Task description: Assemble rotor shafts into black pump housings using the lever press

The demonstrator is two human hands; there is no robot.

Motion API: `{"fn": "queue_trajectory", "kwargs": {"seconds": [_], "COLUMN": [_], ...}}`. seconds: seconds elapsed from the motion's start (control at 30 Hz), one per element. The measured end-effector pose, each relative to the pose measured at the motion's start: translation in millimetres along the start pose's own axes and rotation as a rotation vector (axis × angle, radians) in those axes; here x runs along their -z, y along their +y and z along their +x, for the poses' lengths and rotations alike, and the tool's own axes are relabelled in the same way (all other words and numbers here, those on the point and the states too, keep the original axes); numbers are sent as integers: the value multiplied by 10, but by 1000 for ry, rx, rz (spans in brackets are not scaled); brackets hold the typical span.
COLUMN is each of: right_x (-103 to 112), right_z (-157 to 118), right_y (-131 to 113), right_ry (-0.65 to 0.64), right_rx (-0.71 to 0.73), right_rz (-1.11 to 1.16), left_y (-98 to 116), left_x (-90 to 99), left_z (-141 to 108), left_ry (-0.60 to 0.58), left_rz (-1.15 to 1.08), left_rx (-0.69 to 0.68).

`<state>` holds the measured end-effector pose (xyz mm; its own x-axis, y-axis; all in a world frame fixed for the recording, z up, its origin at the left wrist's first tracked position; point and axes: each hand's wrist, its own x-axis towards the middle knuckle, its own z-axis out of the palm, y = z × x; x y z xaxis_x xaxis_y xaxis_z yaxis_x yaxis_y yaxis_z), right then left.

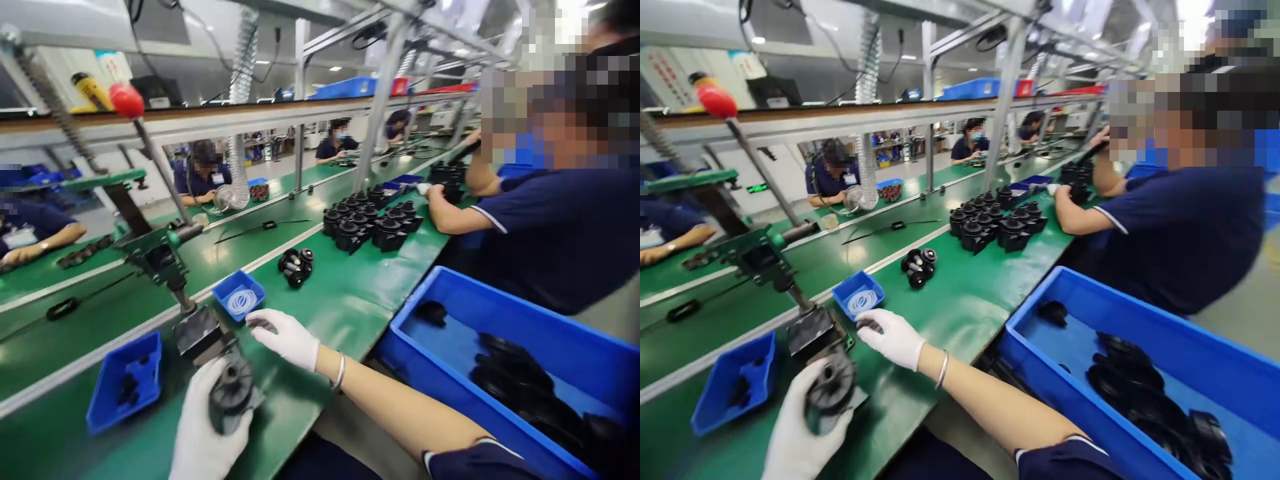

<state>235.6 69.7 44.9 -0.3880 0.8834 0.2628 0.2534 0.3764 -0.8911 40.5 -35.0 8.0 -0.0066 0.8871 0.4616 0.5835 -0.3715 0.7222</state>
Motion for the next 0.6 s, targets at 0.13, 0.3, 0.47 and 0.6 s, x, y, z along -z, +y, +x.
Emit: {"fn": "queue_trajectory", "kwargs": {"seconds": [0.13, 0.3, 0.47, 0.6], "right_x": [-103, -201, -333, -397], "right_z": [-115, -98, -91, -76], "right_y": [0, 4, -12, -24], "right_ry": [-160, -269, -287, -252], "right_rx": [53, 72, 106, 165], "right_rz": [-61, -144, -252, -264], "left_y": [-88, -139, -197, -209], "left_x": [-399, -400, -386, -524], "left_z": [-101, -208, -255, -280], "left_ry": [-93, -173, -189, -153], "left_rz": [-41, 60, 196, 189], "left_rx": [198, 310, 232, 207]}}
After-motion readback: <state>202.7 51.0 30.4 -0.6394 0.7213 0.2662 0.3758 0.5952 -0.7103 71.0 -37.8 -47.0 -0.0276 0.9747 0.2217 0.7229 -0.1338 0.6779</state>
